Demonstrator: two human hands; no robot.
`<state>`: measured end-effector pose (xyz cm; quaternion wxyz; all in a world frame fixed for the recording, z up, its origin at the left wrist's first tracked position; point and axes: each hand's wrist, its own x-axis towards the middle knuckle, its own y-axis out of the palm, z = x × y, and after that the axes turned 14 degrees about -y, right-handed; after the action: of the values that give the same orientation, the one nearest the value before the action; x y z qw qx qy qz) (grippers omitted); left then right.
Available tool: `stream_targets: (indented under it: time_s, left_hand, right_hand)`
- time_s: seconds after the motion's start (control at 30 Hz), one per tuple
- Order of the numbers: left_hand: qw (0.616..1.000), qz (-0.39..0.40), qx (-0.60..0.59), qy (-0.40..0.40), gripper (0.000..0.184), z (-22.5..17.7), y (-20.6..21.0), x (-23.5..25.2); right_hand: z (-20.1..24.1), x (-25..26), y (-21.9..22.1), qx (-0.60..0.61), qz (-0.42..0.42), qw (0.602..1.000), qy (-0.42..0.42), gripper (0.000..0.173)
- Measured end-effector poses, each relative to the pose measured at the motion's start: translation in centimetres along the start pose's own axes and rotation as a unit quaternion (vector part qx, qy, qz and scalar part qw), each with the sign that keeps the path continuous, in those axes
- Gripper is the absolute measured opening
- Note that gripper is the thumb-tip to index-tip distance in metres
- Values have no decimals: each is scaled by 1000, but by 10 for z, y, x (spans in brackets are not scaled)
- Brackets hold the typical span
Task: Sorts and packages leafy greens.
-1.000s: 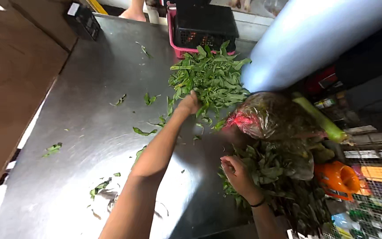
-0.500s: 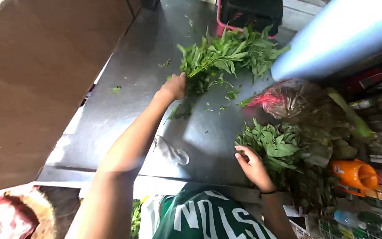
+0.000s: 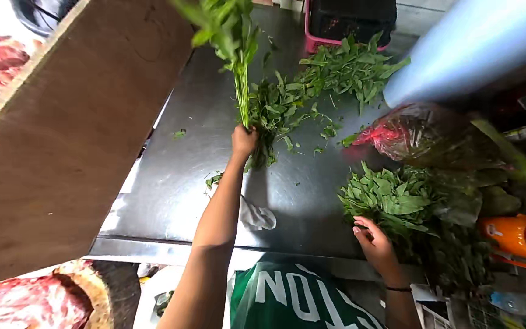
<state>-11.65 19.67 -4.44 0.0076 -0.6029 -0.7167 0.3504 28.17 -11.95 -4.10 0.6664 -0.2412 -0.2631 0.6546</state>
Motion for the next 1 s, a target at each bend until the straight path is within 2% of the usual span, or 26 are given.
stream_targets:
  time_s: [0.07, 0.2, 0.33, 0.43, 0.53, 0.7, 0.83, 0.9, 1.0]
  left_hand:
    - [998, -2, 37, -47, 34, 19, 5, -1]
    - [993, 12, 83, -86, 42, 45, 22, -20]
    - [981, 3, 155, -114, 49, 49, 33, -22]
    - [974, 9, 198, -107, 44, 34, 28, -5]
    - [975, 56, 206, -65, 41, 18, 10, 18]
    - [974, 87, 211, -1, 43, -41, -53, -2]
    - [991, -3, 119, 65, 37, -87, -98, -56]
    - [985, -38, 147, 81, 34, -94, -98, -62]
    - [983, -74, 134, 100, 32, -95, -115, -67]
  right_hand:
    - [1, 3, 3, -2, -4, 1000, 13, 40]
    - [1, 11, 12, 12, -7, 1000, 7, 40]
    - [3, 20, 18, 17, 17, 1000, 0, 39]
    - [3, 27, 16, -9, 22, 1000, -19, 38]
    - [4, 27, 7, -27, 20, 999, -34, 39]
    - [-16, 15, 1, -29, 8, 999, -44, 40]
    - [-30, 3, 4, -22, 32, 998, -45, 40]
    - [-29, -7, 8, -14, 44, 998, -46, 41]
    - [6, -13, -4, 22, 80, 996, -41, 44]
